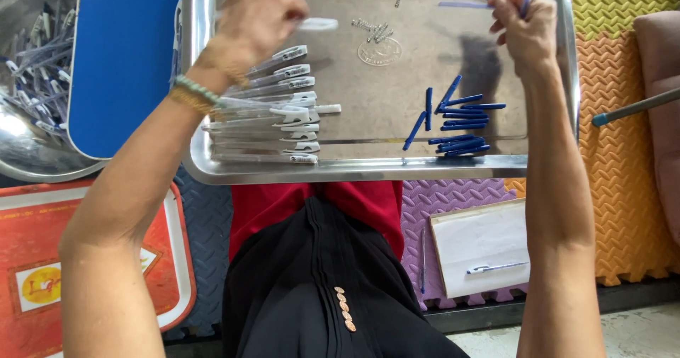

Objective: The person assembles ballpoint pens by inserting blue ink cartridges into clear plastic barrels. They pick up the components from a metal tray, insert the ink, and place the finished pens into a pile on the tray.

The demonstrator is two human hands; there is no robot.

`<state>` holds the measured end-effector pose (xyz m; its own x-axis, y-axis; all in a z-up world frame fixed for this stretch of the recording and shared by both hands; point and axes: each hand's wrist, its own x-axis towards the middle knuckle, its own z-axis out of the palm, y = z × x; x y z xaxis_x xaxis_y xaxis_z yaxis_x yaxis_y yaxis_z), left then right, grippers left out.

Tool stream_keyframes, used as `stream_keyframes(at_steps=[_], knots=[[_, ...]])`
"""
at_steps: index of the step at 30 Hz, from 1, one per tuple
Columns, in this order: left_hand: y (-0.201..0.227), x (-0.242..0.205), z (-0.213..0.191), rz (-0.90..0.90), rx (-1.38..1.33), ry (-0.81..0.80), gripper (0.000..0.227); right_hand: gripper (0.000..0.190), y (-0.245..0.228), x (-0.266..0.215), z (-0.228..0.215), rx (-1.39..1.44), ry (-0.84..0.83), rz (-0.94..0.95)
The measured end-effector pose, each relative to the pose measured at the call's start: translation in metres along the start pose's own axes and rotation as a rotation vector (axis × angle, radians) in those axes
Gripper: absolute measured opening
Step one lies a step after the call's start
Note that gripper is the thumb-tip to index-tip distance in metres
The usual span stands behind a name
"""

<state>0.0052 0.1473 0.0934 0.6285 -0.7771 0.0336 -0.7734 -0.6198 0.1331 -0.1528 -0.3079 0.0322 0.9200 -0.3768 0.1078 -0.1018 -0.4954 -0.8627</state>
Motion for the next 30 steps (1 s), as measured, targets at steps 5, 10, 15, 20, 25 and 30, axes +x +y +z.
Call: stream_keyframes(at_steps=[5, 10, 15, 20, 25, 30], knots=[[-0.05, -0.043, 0.042, -0.147, -0.43, -0.011, 0.033, 0.038, 0.002, 0.009, -0.005, -0.478, 0.241, -0.335], [-0.128, -0.068, 0.055, -0.105, -0.287, 0.422, 0.036, 0.024, -0.056, -0.035, 0.013, -0.177, 0.225, -0.244], [-0.219, -0.104, 0.096, -0.166, 0.043, 0.608, 0.02, 0.067, -0.065, -0.064, 0.018, -0.082, 0.223, -0.142], [-0.216, -0.092, 0.117, -0.512, -0.039, 0.187, 0.038, 0.038, -0.102, -0.087, 0.045, 0.22, 0.122, 0.001], [-0.194, -0.106, 0.075, -0.633, -0.134, 0.033, 0.014, 0.033, -0.122, -0.099, 0.08, 0.227, -0.026, -0.006], [-0.196, -0.124, 0.069, -0.666, -0.2, 0.117, 0.005, 0.055, -0.126, -0.115, 0.092, 0.229, -0.144, -0.089]])
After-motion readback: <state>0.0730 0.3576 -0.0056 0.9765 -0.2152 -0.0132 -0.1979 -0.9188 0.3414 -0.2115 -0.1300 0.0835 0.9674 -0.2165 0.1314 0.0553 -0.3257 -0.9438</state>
